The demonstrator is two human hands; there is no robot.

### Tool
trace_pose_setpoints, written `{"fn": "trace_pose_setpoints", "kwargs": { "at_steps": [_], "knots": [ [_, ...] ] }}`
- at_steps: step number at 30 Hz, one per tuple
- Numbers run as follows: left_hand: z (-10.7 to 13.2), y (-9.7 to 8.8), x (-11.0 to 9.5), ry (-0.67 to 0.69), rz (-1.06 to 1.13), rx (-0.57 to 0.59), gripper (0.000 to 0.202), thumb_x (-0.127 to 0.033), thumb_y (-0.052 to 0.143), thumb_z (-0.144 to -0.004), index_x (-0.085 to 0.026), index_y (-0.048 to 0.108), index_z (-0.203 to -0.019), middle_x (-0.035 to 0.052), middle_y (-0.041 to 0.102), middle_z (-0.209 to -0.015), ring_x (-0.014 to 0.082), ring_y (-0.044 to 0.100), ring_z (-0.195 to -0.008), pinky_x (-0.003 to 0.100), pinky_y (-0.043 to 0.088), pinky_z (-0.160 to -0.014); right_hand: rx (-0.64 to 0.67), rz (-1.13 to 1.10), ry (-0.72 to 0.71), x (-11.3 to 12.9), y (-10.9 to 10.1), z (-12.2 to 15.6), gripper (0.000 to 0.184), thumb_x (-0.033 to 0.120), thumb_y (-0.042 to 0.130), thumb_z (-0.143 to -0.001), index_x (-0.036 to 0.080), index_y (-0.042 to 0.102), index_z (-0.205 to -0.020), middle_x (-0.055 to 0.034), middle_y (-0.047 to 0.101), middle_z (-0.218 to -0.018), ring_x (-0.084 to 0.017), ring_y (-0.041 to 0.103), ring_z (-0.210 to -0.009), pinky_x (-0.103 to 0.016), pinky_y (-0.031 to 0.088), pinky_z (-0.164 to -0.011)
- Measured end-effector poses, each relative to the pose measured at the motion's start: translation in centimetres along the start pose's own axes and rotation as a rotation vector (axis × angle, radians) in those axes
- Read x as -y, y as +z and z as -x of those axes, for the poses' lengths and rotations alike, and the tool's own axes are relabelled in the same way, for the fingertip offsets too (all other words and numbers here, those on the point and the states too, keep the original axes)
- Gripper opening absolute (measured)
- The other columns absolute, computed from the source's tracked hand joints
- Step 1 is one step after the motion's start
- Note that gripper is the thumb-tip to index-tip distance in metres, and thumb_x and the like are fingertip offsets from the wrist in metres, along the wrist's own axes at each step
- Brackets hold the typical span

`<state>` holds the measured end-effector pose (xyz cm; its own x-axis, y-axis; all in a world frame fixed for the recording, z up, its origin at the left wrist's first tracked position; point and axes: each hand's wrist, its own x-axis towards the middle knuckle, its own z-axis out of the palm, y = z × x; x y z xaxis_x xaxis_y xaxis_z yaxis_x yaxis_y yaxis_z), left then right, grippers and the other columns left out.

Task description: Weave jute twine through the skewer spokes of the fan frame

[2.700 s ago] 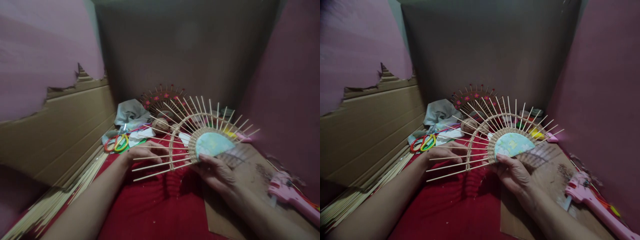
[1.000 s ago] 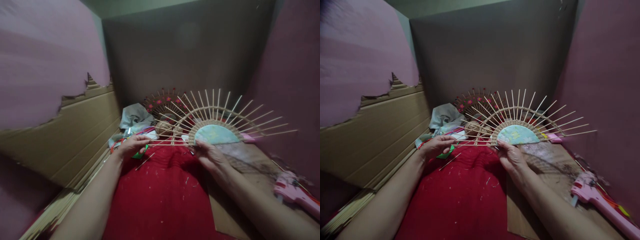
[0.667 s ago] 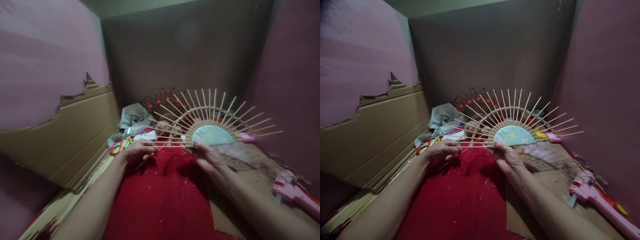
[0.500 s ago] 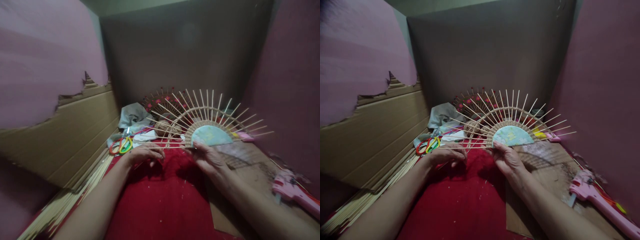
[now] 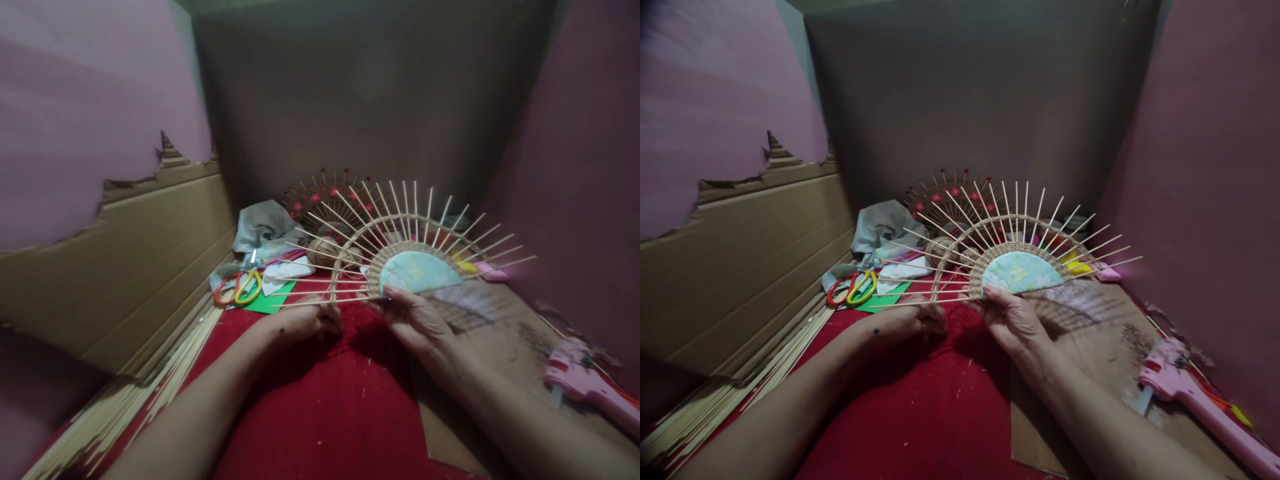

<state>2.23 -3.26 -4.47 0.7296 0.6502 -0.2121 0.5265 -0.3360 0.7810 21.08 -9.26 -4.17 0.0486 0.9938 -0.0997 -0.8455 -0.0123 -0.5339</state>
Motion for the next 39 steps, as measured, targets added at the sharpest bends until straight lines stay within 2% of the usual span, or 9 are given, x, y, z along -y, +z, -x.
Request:
{"fn": "trace_pose_setpoints", "kwargs": {
  "at_steps": [7,13,18,20,22,25,34,36,39],
  "knots": [
    [0.5,-1.4,0.0,0.093,-0.011,-0.05,0.016,-0.015,0.06,-0.068,-0.019,0.067,-0.082,0.001,0.065,-0.081,0.0139,0.056,-0.074,0.024,0.042,-0.069,0.026,-0.04,-0.004,0.3,-0.3,-0.4,0.028,-0.002,0.062,-0.061,0.016,0.059,-0.082,-0.0007,0.063,-0.072,-0.013,0.057,-0.071,-0.032,0.051,-0.076],
    [1.1,-1.7,-0.3,0.07,0.508,-0.105,0.055,-0.015,0.069,-0.063,-0.02,0.056,-0.116,0.0099,0.064,-0.104,0.0194,0.062,-0.082,0.031,0.046,-0.072,0.027,-0.084,-0.017,0.6,-0.7,-0.8,0.023,-0.002,0.062,-0.06,0.016,0.058,-0.075,0.001,0.061,-0.067,-0.012,0.057,-0.068,-0.028,0.051,-0.073],
    [0.4,-0.4,-1.1,0.265,0.725,-0.222,0.031,-0.015,0.068,-0.066,-0.013,0.064,-0.097,0.0105,0.067,-0.094,0.0185,0.06,-0.089,0.029,0.044,-0.08,0.014,-0.113,-0.028,0.7,-0.7,-0.9,0.023,-0.004,0.062,-0.059,0.017,0.059,-0.07,0.0008,0.062,-0.065,-0.012,0.057,-0.065,-0.027,0.05,-0.073],
    [0.0,0.1,-1.3,0.264,0.775,-0.244,0.019,-0.019,0.066,-0.069,-0.011,0.065,-0.087,0.0077,0.067,-0.079,0.0131,0.06,-0.071,0.023,0.045,-0.066,0.016,-0.114,-0.03,0.7,-0.6,-0.9,0.023,-0.004,0.062,-0.059,0.017,0.059,-0.068,0.001,0.061,-0.062,-0.013,0.058,-0.064,-0.03,0.051,-0.073],
    [-0.3,0.4,-1.4,0.215,0.809,-0.255,0.016,-0.022,0.064,-0.072,-0.01,0.063,-0.082,0.0032,0.062,-0.065,0.0055,0.05,-0.049,0.017,0.034,-0.044,0.026,-0.114,-0.032,0.6,-0.6,-0.9,0.021,-0.003,0.062,-0.06,0.017,0.058,-0.065,0.0012,0.061,-0.061,-0.013,0.058,-0.063,-0.032,0.051,-0.073],
    [-0.5,0.5,-1.3,0.163,0.784,-0.242,0.018,-0.023,0.064,-0.072,-0.011,0.061,-0.085,-0.0008,0.055,-0.055,0.001,0.033,-0.038,0.017,0.018,-0.036,0.034,-0.121,-0.028,0.6,-0.7,-0.9,0.02,-0.003,0.062,-0.062,0.016,0.057,-0.064,0.0008,0.061,-0.061,-0.014,0.058,-0.063,-0.034,0.051,-0.075],
    [-0.3,0.7,-1.2,0.164,0.731,-0.203,0.028,-0.027,0.063,-0.071,-0.017,0.06,-0.097,-0.0035,0.052,-0.053,0.0029,0.03,-0.037,0.018,0.019,-0.036,0.046,-0.129,0.01,0.2,-1.0,-1.2,0.018,-0.002,0.058,-0.065,0.015,0.059,-0.066,-0.0004,0.063,-0.064,-0.013,0.057,-0.063,-0.036,0.049,-0.079],
    [-0.4,0.9,-1.1,0.169,0.744,-0.215,0.024,-0.034,0.061,-0.073,-0.014,0.061,-0.086,-0.0034,0.05,-0.049,0.0031,0.028,-0.035,0.019,0.018,-0.035,0.057,-0.152,0.019,0.2,-1.3,-1.5,0.018,-0.002,0.058,-0.066,0.017,0.058,-0.063,0.001,0.062,-0.063,-0.013,0.057,-0.064,-0.036,0.049,-0.08],
    [-0.6,1.4,-1.2,0.151,0.778,-0.249,0.047,-0.051,0.046,-0.08,-0.012,0.056,-0.055,-0.0043,0.036,-0.034,0.0033,0.022,-0.031,0.02,0.015,-0.034,0.06,-0.175,0.005,0.2,-1.7,-1.9,0.02,-0.002,0.058,-0.067,0.018,0.057,-0.063,0.0026,0.062,-0.062,-0.013,0.058,-0.064,-0.036,0.048,-0.081]
  ]
}}
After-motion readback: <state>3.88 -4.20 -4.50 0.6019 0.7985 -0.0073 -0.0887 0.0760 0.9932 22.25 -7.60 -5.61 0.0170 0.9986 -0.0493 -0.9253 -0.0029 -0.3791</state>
